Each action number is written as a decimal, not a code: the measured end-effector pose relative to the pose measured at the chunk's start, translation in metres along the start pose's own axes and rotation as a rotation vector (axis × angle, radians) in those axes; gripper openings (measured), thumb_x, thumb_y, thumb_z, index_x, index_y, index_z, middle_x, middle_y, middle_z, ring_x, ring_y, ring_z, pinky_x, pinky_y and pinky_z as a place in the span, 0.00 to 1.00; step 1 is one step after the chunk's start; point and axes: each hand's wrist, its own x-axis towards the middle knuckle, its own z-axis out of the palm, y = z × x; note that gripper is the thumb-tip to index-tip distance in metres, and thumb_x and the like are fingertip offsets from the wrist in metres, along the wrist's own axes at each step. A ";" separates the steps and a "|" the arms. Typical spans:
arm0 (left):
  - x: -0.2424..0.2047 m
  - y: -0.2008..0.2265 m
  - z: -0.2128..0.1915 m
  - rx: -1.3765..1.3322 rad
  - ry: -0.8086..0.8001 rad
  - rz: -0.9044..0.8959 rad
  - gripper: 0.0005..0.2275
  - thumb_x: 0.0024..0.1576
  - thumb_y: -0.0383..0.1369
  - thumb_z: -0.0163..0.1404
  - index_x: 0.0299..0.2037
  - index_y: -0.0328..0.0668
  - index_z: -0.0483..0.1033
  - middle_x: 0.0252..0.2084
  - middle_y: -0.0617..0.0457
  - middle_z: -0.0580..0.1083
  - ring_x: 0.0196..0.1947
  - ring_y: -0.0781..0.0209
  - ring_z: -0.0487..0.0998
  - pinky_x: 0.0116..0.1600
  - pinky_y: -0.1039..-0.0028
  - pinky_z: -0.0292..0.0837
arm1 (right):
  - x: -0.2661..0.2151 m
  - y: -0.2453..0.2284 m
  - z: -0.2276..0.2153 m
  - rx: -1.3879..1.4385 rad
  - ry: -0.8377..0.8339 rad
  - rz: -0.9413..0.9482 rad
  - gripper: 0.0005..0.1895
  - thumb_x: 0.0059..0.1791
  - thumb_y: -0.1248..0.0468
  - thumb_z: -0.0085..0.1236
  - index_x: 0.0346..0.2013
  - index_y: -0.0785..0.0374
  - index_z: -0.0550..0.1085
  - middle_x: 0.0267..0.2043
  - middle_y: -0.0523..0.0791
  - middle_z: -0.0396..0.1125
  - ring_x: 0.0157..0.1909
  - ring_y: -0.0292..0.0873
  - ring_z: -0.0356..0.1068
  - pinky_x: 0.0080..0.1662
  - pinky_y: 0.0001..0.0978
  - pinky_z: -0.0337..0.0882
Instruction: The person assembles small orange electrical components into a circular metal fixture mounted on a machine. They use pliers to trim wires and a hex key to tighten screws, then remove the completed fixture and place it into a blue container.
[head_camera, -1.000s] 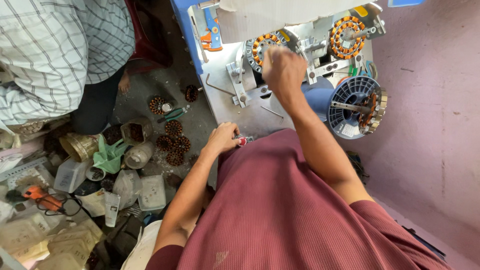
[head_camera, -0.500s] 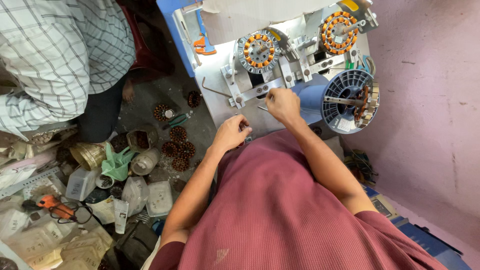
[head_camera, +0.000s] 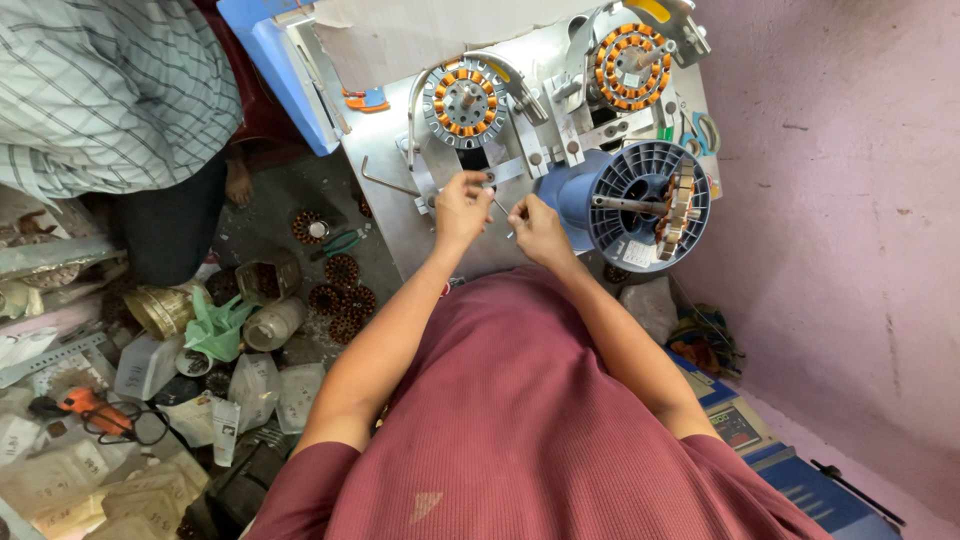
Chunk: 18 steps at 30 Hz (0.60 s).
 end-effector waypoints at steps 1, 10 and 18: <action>0.009 -0.003 0.005 -0.080 0.045 -0.008 0.12 0.55 0.25 0.56 0.48 0.32 0.73 0.30 0.47 0.79 0.19 0.62 0.79 0.20 0.74 0.70 | 0.006 -0.001 0.000 0.095 0.010 0.073 0.06 0.51 0.68 0.59 0.38 0.66 0.71 0.31 0.49 0.72 0.28 0.42 0.73 0.32 0.36 0.72; 0.095 -0.033 0.040 -0.598 0.208 -0.212 0.04 0.55 0.18 0.54 0.38 0.25 0.75 0.30 0.44 0.77 0.21 0.56 0.79 0.22 0.74 0.70 | 0.056 -0.009 0.003 0.635 0.173 0.020 0.05 0.49 0.72 0.59 0.39 0.71 0.75 0.33 0.48 0.73 0.28 0.37 0.76 0.28 0.30 0.78; 0.102 -0.046 0.043 -0.700 0.332 -0.190 0.05 0.55 0.18 0.53 0.40 0.28 0.75 0.32 0.45 0.79 0.25 0.52 0.82 0.25 0.69 0.71 | 0.050 -0.008 -0.002 0.286 0.251 -0.194 0.09 0.45 0.71 0.67 0.39 0.71 0.79 0.42 0.50 0.75 0.41 0.44 0.80 0.45 0.30 0.80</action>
